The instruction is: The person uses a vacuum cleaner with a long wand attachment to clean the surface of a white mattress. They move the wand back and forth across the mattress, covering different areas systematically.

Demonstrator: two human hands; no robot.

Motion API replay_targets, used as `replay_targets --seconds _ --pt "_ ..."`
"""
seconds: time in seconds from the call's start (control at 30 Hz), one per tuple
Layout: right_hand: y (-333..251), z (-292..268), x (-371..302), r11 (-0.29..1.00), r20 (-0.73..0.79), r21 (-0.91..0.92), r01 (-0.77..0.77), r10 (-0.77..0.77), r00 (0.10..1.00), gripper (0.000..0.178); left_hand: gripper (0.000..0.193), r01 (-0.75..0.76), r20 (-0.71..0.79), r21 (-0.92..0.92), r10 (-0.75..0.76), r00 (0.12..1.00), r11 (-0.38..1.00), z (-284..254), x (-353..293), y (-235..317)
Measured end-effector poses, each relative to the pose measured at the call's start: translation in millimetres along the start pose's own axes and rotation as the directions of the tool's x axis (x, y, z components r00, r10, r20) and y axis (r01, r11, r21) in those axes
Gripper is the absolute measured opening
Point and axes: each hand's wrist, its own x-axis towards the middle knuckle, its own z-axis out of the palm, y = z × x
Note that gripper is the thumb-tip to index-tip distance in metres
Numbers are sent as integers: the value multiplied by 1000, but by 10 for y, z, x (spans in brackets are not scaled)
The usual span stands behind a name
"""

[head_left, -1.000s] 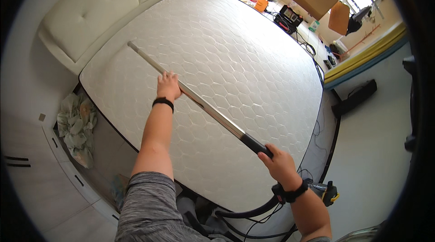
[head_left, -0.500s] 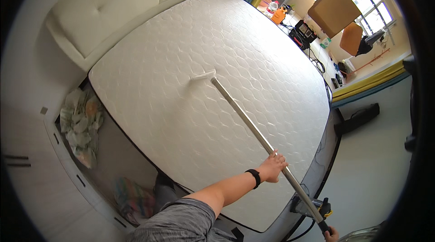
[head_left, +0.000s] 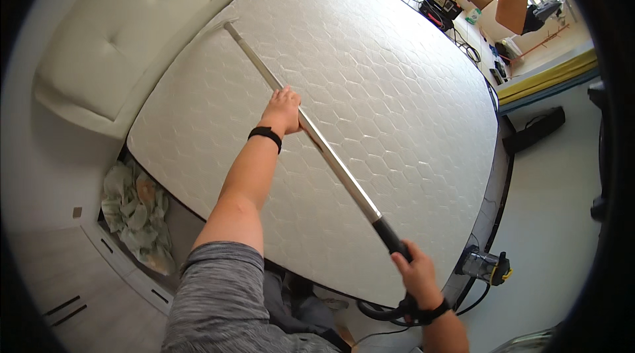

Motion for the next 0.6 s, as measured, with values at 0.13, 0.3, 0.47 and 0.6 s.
replay_targets --seconds 0.13,0.3,0.47,0.6 --pt "534 277 -958 973 171 100 -209 190 967 46 67 -106 75 2 105 992 994 330 -873 469" --pt "1250 587 -2437 952 397 14 -306 276 875 47 53 -247 44 -44 249 967 968 610 -2334 1038" --pt "894 970 -2766 861 450 -54 -506 474 757 46 42 -327 6 9 327 945 945 452 -2516 693" --pt "-232 1472 -2292 827 387 -25 -561 525 758 46 45 -337 58 -25 338 939 941 146 -1962 -200"
